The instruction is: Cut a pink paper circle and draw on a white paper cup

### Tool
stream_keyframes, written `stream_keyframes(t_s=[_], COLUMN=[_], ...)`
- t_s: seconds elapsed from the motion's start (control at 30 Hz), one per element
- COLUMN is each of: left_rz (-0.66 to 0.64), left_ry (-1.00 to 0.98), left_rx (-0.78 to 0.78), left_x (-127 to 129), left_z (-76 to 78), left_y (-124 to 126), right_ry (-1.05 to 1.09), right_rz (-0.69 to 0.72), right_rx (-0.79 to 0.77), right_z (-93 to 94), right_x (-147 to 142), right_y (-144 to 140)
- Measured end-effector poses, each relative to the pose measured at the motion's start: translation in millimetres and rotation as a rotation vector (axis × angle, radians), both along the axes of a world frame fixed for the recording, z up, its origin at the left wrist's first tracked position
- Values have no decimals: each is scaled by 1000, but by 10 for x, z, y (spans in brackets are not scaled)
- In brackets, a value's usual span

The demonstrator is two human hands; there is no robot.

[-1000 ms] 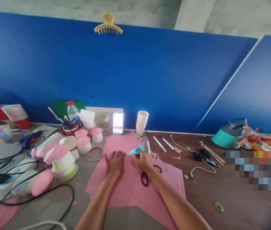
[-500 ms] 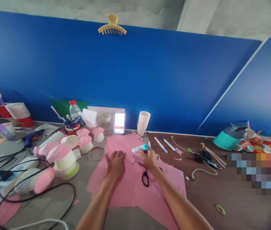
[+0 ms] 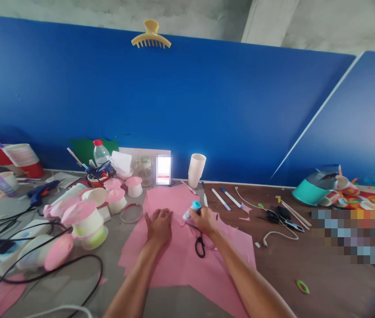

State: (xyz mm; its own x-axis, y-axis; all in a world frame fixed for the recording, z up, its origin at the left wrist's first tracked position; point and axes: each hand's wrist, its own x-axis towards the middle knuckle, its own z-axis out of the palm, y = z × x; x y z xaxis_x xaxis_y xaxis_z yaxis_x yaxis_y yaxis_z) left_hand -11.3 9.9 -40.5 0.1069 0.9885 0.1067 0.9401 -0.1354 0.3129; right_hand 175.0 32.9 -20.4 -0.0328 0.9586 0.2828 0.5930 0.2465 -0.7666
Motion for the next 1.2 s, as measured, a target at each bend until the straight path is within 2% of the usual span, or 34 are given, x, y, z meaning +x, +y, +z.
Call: stream_keyframes(t_s=[0.13,0.3,0.63,0.9,1.2], left_rz=[-5,9,10,4,-8], left_ry=[5,21,24,-13,-9], left_rx=[11,37,22,23,21], left_x=[3,-4,-2,-6,1], left_z=[-9,-56,-64,-48,-19], left_y=[-2,8,22,14,6], right_ry=[42,-20,42,-16,47], right_rz=[23,7,2,-37,-46], right_rx=[31,7,27,1,22], right_z=[15,-87,18,-110,-69], right_x=[-56,-162,7,-105,16], right_y=[-42,-23,-11,25,24])
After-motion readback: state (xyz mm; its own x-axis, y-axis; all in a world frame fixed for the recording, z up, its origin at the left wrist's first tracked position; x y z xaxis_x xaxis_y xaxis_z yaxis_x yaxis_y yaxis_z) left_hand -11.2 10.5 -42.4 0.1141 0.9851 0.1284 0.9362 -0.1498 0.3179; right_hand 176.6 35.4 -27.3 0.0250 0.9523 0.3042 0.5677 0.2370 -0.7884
